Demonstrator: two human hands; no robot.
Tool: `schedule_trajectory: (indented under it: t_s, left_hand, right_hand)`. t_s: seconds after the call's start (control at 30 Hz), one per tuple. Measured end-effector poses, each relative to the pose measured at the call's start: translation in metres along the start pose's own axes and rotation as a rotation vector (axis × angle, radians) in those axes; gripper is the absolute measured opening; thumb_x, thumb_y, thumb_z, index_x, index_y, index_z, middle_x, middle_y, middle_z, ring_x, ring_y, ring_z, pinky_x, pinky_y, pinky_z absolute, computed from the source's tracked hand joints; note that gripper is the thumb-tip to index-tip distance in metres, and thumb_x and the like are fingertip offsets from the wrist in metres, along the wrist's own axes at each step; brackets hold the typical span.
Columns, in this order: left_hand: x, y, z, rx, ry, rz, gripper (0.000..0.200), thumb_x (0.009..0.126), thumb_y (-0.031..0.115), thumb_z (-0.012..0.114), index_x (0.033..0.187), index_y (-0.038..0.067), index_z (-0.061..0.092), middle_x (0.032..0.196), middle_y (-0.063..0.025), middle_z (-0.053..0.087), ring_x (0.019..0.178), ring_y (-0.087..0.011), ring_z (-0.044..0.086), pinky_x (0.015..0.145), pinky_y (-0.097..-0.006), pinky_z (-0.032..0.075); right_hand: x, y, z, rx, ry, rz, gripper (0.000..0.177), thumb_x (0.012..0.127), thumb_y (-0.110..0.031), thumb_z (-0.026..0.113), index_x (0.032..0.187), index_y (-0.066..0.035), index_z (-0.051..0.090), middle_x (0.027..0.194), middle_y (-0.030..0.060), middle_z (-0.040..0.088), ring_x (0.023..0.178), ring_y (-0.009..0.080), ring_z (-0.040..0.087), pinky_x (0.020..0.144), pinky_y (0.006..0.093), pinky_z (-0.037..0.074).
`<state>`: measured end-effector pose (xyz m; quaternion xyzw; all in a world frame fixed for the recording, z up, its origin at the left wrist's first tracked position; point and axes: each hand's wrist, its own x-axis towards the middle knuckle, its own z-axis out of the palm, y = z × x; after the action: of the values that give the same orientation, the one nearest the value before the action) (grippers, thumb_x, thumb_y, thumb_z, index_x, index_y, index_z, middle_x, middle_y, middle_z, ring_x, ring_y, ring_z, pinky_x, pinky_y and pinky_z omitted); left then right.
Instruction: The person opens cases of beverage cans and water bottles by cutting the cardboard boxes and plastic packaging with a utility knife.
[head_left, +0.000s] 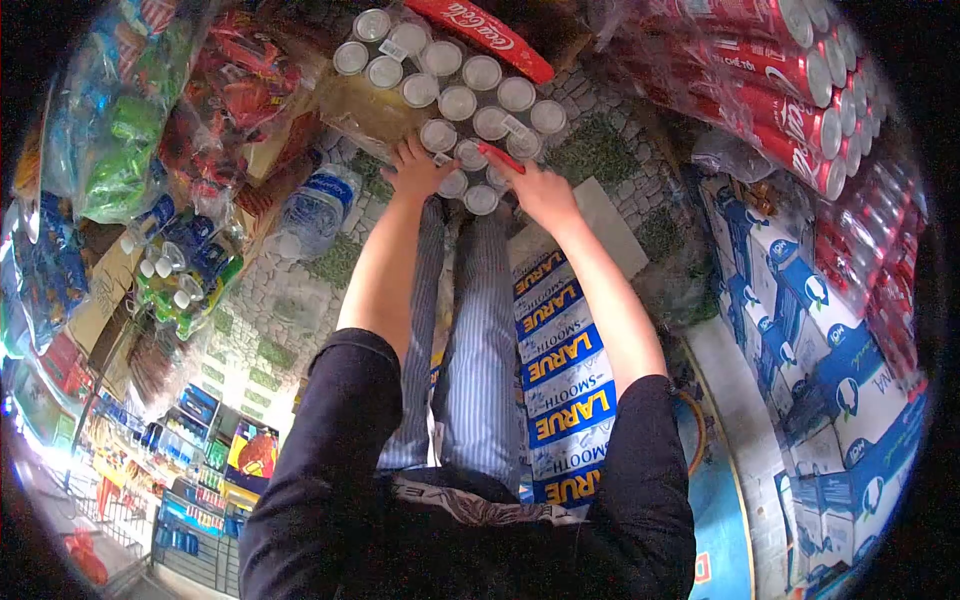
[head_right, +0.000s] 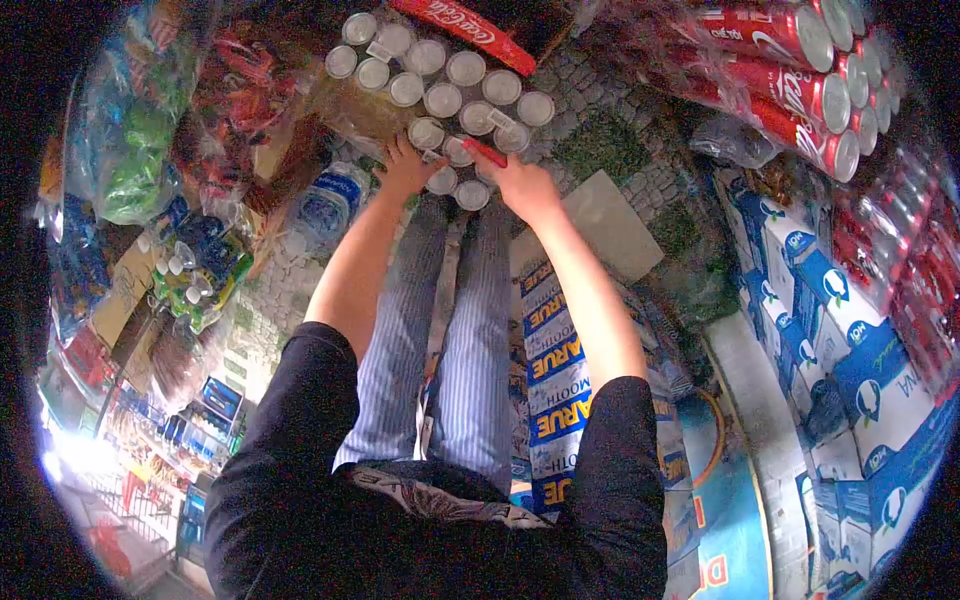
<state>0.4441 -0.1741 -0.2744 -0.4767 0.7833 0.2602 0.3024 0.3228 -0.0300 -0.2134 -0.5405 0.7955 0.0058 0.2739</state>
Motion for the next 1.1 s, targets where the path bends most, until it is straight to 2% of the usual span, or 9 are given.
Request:
schedule_trajectory:
  t_s: [0.13, 0.27, 0.33, 0.4, 0.53, 0.63, 0.73, 1.03, 1.1]
  left_hand:
    - [0.001, -0.001, -0.003, 0.059, 0.001, -0.008, 0.097, 0.050, 0.060, 0.052, 0.119, 0.007, 0.008, 0.122, -0.0132, 0.016, 0.114, -0.0300, 0.010, 0.082, -0.0566, 0.014]
    - [0.001, -0.001, -0.002, 0.069, -0.003, 0.015, 0.097, 0.050, 0.060, 0.052, 0.119, 0.008, 0.008, 0.122, -0.0142, 0.015, 0.114, -0.0298, 0.010, 0.083, -0.0565, 0.014]
    - [0.004, -0.003, 0.001, 0.101, 0.019, 0.037, 0.097, 0.050, 0.060, 0.052, 0.119, 0.008, 0.008, 0.122, -0.0144, 0.015, 0.114, -0.0297, 0.010, 0.083, -0.0563, 0.013]
    - [0.006, -0.002, 0.001, 0.066, -0.055, -0.031, 0.097, 0.051, 0.061, 0.051, 0.119, 0.008, 0.006, 0.122, -0.0141, 0.014, 0.114, -0.0302, 0.009, 0.083, -0.0559, 0.013]
    - [0.014, -0.009, 0.010, 0.083, -0.060, -0.027, 0.098, 0.051, 0.061, 0.051, 0.120, 0.009, 0.005, 0.122, -0.0143, 0.013, 0.114, -0.0310, 0.009, 0.084, -0.0553, 0.013]
    - [0.008, 0.002, -0.005, 0.135, -0.177, -0.069, 0.098, 0.051, 0.061, 0.051, 0.120, 0.009, 0.003, 0.123, -0.0144, 0.011, 0.114, -0.0318, 0.007, 0.084, -0.0554, 0.012]
    - [0.006, 0.003, -0.008, 0.132, -0.155, -0.049, 0.098, 0.051, 0.062, 0.050, 0.120, 0.009, 0.003, 0.123, -0.0148, 0.009, 0.114, -0.0323, 0.004, 0.084, -0.0556, 0.011]
    - [0.004, -0.007, 0.004, 0.148, -0.022, 0.010, 0.097, 0.052, 0.062, 0.049, 0.120, 0.010, 0.004, 0.122, -0.0147, 0.012, 0.113, -0.0341, 0.004, 0.083, -0.0573, 0.011]
    - [0.004, -0.004, -0.003, 0.118, -0.053, 0.035, 0.100, 0.051, 0.066, 0.046, 0.119, 0.007, 0.003, 0.121, -0.0190, 0.011, 0.112, -0.0364, 0.008, 0.081, -0.0583, 0.009]
  right_hand:
    - [0.006, 0.000, -0.001, -0.031, -0.016, 0.026, 0.060, 0.068, -0.006, 0.040, 0.117, -0.033, 0.018, 0.066, 0.0126, 0.046, 0.049, 0.0271, 0.052, 0.040, 0.0349, 0.043]
    - [0.012, -0.003, -0.005, -0.071, -0.033, 0.007, 0.060, 0.067, -0.005, 0.039, 0.118, -0.030, 0.018, 0.066, 0.0121, 0.045, 0.047, 0.0234, 0.052, 0.036, 0.0314, 0.043]
    - [0.014, -0.004, -0.003, -0.068, 0.039, -0.003, 0.061, 0.067, -0.004, 0.040, 0.118, -0.030, 0.018, 0.063, 0.0108, 0.044, 0.046, 0.0226, 0.051, 0.036, 0.0304, 0.043]
    - [0.012, -0.006, -0.006, -0.053, 0.021, 0.011, 0.061, 0.067, -0.005, 0.040, 0.118, -0.030, 0.018, 0.063, 0.0107, 0.044, 0.046, 0.0228, 0.051, 0.036, 0.0304, 0.043]
    - [0.011, -0.006, -0.006, -0.020, -0.018, 0.039, 0.059, 0.069, -0.005, 0.039, 0.117, -0.031, 0.019, 0.062, 0.0097, 0.044, 0.046, 0.0224, 0.051, 0.036, 0.0303, 0.042]
    - [0.017, -0.008, -0.011, 0.023, -0.034, 0.041, 0.056, 0.069, -0.006, 0.038, 0.116, -0.032, 0.022, 0.061, 0.0093, 0.045, 0.045, 0.0220, 0.051, 0.035, 0.0304, 0.042]
    - [0.028, -0.011, -0.011, -0.031, -0.008, 0.055, 0.056, 0.069, -0.006, 0.038, 0.116, -0.032, 0.023, 0.061, 0.0093, 0.045, 0.044, 0.0218, 0.051, 0.035, 0.0305, 0.042]
    - [0.028, -0.022, -0.028, -0.017, -0.123, 0.085, 0.056, 0.069, -0.005, 0.039, 0.117, -0.029, 0.022, 0.062, 0.0108, 0.046, 0.045, 0.0226, 0.052, 0.033, 0.0306, 0.041]
    - [0.032, -0.024, -0.027, -0.038, -0.130, 0.119, 0.057, 0.069, -0.005, 0.039, 0.117, -0.029, 0.021, 0.062, 0.0104, 0.046, 0.045, 0.0225, 0.052, 0.033, 0.0302, 0.041]
